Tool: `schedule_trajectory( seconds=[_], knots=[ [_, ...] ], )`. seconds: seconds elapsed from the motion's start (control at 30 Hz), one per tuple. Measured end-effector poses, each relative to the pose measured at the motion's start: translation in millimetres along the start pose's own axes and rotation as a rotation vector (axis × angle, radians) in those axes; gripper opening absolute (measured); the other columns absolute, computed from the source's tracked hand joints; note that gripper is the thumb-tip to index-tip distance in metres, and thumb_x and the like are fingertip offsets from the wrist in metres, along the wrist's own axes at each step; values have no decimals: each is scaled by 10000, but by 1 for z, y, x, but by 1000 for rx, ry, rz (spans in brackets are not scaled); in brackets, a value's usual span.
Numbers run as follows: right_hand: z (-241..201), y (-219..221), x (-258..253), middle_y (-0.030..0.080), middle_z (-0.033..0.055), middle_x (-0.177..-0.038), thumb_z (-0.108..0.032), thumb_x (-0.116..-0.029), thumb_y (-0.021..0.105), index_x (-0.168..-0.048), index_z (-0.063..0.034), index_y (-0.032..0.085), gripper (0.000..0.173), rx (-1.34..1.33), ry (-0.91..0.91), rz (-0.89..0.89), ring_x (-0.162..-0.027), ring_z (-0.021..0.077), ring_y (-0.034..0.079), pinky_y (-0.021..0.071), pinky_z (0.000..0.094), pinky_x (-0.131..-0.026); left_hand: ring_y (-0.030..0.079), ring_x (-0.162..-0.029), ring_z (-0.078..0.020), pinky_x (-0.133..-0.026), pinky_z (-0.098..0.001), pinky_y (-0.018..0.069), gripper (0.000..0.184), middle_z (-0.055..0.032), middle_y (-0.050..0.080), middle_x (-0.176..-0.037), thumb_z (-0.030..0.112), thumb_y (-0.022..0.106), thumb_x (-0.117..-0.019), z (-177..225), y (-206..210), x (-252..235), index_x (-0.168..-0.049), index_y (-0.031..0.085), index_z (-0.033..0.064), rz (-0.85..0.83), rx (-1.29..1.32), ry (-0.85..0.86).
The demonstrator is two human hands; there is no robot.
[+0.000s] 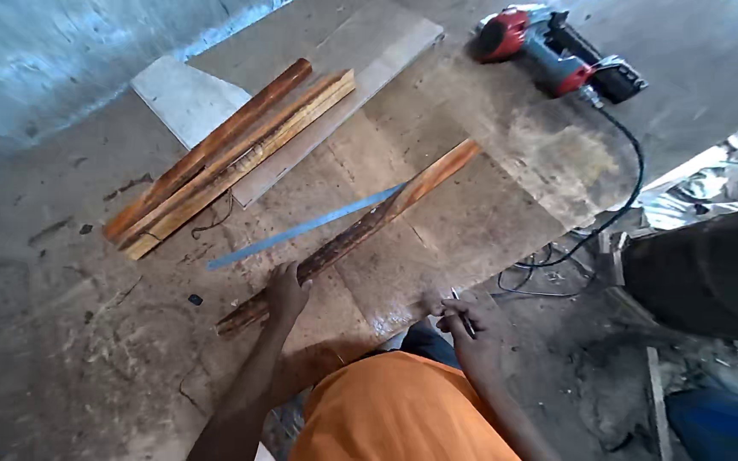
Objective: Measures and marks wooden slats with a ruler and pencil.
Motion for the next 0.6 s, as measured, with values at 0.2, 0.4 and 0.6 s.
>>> schedule_trajectory(
  seconds=[0.2, 0.4, 0.6],
  knots=[
    [4, 3, 7, 753, 49, -991, -132, -1012, 566, -1175, -89, 716, 226, -11, 38, -33, -740, 189, 705, 626, 370, -686, 561, -1309, -356, -1108, -529, 460, 551, -165, 609, -1381, 290, 798, -885, 8, -5, 2, -1363, 621, 80, 26, 10, -23],
    [0, -2, -4, 751, 62, -1002, -123, -1018, 573, -1194, -83, 709, 226, 9, 38, -65, -749, 194, 705, 624, 368, -692, 567, -1285, -399, -1100, -561, 456, 596, -209, 608, -1352, 213, 858, -817, 16, -4, 18, -1327, 606, 37, 149, 23, 25],
    [3, 0, -8, 740, 71, -983, -129, -1023, 569, -1207, -79, 700, 231, 8, 30, -79, -743, 193, 698, 622, 364, -693, 569, -1316, -327, -1112, -518, 456, 525, -135, 600, -1412, 256, 792, -881, 12, 6, 33, -1341, 614, 76, 225, -1, 114]
  ],
)
Point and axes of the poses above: each hand's wrist, its own x-axis away from the middle knuckle, its own y-axis out of the palm, z = x × y, the point moved 6 cm from there along -x, towards the middle knuckle
